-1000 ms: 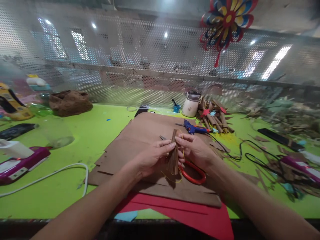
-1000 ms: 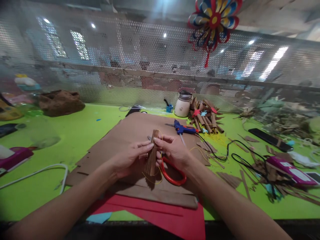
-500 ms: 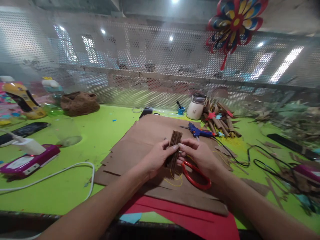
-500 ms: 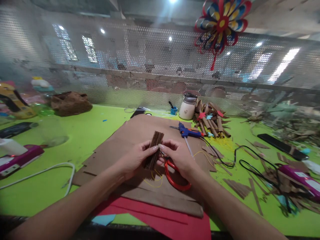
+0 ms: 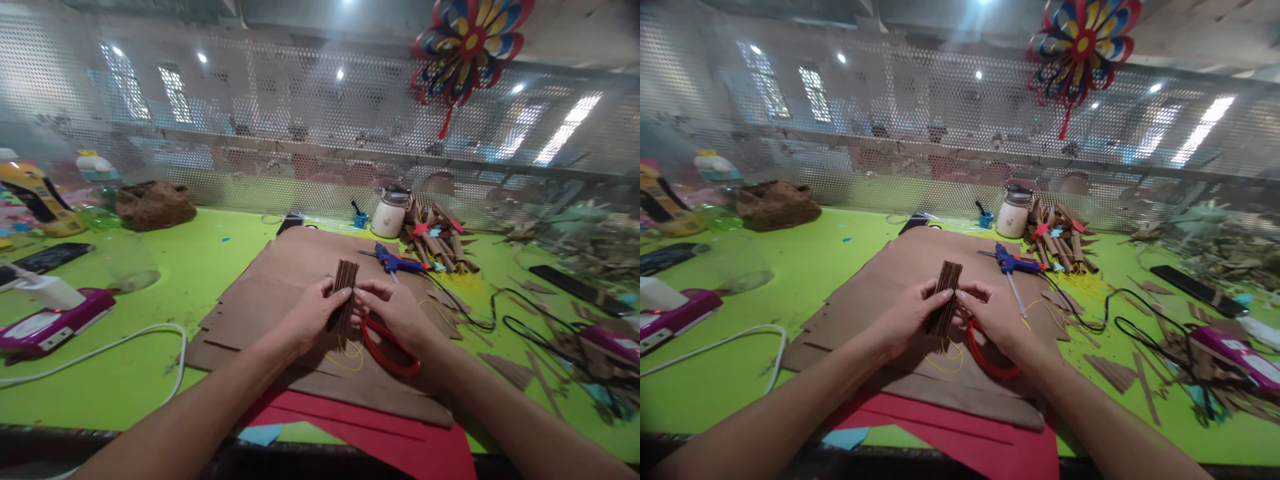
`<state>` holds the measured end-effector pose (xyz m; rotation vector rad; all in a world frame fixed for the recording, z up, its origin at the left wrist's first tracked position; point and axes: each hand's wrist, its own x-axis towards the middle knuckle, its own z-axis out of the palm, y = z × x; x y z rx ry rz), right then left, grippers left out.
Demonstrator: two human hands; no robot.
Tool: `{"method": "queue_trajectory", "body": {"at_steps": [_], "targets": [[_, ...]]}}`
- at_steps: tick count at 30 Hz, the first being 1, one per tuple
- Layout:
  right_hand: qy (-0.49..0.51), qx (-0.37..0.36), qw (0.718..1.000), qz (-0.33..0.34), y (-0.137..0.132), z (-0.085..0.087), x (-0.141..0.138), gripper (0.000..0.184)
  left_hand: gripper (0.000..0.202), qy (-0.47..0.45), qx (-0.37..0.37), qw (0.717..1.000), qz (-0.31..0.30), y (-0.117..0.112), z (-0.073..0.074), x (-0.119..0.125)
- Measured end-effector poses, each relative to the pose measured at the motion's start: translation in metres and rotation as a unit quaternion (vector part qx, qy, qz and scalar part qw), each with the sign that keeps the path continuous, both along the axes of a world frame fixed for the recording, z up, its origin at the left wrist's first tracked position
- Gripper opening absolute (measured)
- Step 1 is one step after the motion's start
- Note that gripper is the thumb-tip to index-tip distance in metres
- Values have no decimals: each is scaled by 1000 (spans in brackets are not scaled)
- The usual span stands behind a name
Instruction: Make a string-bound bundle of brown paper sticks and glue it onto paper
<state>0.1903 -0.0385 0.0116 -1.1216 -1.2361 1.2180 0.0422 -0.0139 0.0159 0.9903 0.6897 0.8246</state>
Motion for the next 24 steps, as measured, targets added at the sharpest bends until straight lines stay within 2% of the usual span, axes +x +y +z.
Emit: {"method": "queue_trajectory", "body": {"at_steps": [5, 9, 16, 24], "targets": [[-27, 15, 999, 12, 1, -4, 2, 32, 12, 18, -8, 1000, 2, 0, 5, -1], [-79, 13, 997, -7, -2, 0, 3, 27, 11, 26, -6, 1000, 6, 0, 6, -2], [-169, 62, 983, -41, -5, 4, 0, 12, 15, 14, 24, 1000, 14, -1, 3, -2], [-227, 73, 969, -59, -5, 7, -4, 1, 22, 27, 34, 999, 1, 1, 1, -1]]}}
